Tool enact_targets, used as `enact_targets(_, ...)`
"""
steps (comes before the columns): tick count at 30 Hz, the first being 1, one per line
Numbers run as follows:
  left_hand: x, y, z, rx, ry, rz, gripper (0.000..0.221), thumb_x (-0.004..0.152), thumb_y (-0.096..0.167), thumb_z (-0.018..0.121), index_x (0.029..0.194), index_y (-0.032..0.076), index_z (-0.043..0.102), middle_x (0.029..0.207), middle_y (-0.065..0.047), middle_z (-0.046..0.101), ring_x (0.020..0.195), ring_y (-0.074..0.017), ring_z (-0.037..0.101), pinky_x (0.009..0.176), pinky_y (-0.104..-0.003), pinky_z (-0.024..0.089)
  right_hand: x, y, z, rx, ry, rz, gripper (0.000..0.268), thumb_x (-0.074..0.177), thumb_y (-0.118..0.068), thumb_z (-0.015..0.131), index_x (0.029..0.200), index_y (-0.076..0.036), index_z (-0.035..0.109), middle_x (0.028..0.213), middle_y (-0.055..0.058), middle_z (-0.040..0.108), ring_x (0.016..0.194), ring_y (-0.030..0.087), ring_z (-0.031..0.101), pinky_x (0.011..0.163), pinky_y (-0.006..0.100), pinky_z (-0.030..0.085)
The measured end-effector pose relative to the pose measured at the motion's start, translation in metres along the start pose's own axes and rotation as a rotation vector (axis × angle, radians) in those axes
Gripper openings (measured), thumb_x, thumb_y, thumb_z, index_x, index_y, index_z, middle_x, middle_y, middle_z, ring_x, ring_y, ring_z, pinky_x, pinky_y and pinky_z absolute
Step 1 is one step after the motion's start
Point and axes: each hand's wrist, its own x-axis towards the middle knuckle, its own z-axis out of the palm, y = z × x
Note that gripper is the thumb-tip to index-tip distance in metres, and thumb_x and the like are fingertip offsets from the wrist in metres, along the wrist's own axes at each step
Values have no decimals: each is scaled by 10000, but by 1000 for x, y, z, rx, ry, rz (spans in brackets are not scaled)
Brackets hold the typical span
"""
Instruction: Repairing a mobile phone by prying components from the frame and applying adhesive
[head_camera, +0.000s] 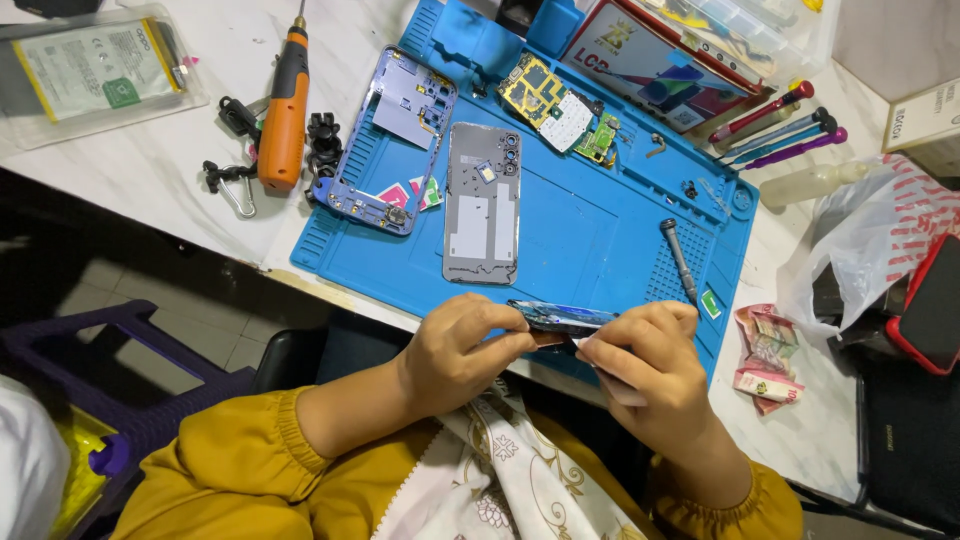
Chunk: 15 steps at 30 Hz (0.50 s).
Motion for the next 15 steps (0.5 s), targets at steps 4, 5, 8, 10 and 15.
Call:
enact_targets(4,-2,-1,2,-22,1,-3,3,994,-6,678,997,-5,678,1013,-136,601,714,-294,579,617,-408,475,-1,1,8,-7,12,0,83,966,-13,614,960,-80,662,893,11,666,746,236,555,801,422,300)
enact_targets(5,-2,-2,2,-22,2,5,20,1005,-2,651,999,-6,670,1008,-141,599,701,-289,567,610,-406,471,0,2,11,-9,1,-1,82,968,-11,606,947,-70,659,871,18,646,732,236,534,778,420,294)
enact_targets(8,0,-3,1,-30,-5,0,69,1022,4,607,997,-6,670,1009,-143,595,694,-287,560,610,-404,471,2,5,17,-13,5,-13,72,959,-8,616,920,-60,648,816,18,612,702,230,485,751,417,281)
enact_targets(10,0,-2,0,-43,-15,-17,96,1028,5,590,992,-5,678,1016,-140,593,701,-288,564,618,-405,475,3,3,19,-17,18,-19,67,950,-8,633,908,-60,639,783,11,597,684,222,458,748,415,274)
enact_targets(15,-1,-2,3,-12,16,-25,79,1002,-23,614,954,12,666,1002,-136,600,711,-286,585,628,-409,495,3,0,16,-67,-66,-11,53,963,-62,656,910,-64,657,799,13,538,713,233,436,738,431,248)
